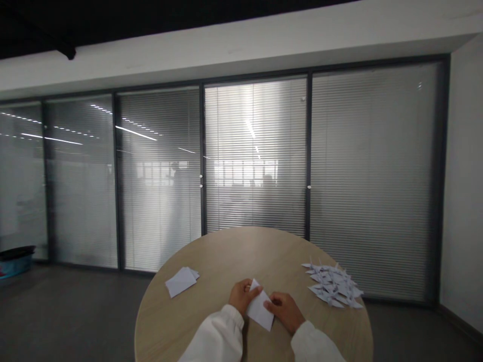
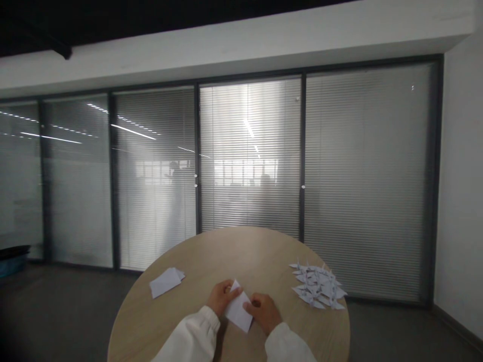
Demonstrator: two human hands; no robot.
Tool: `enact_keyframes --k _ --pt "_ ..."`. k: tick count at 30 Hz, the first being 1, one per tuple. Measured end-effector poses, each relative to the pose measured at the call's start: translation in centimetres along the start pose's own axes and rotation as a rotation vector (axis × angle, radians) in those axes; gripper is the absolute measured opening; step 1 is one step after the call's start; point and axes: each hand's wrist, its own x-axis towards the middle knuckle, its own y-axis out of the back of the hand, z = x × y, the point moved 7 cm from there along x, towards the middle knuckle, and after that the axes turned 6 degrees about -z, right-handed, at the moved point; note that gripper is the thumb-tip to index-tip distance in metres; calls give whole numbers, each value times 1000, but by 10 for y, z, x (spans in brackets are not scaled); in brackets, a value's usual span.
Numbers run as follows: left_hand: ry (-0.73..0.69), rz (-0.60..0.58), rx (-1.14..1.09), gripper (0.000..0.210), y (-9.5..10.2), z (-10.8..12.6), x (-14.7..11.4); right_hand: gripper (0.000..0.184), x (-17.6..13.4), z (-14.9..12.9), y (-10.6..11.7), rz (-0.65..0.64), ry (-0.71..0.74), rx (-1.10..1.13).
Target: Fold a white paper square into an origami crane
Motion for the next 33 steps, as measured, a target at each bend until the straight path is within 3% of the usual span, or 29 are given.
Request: enact_keyframes --k 8,17,26,33 --pt "37 -43 -128 40 -2 -11 5 26 -2 -3 -4 -26 9 -15" --pt "36 -28 -168 42 -4 -4 1 31 -6 -10 -3 -52 21 10" --pt "0 79 -53 40 3 7 -4 31 0 0 -9 -93 46 13" --pt "-9 88 -3 41 4 0 0 28 0 -1 -9 -95 40 31"
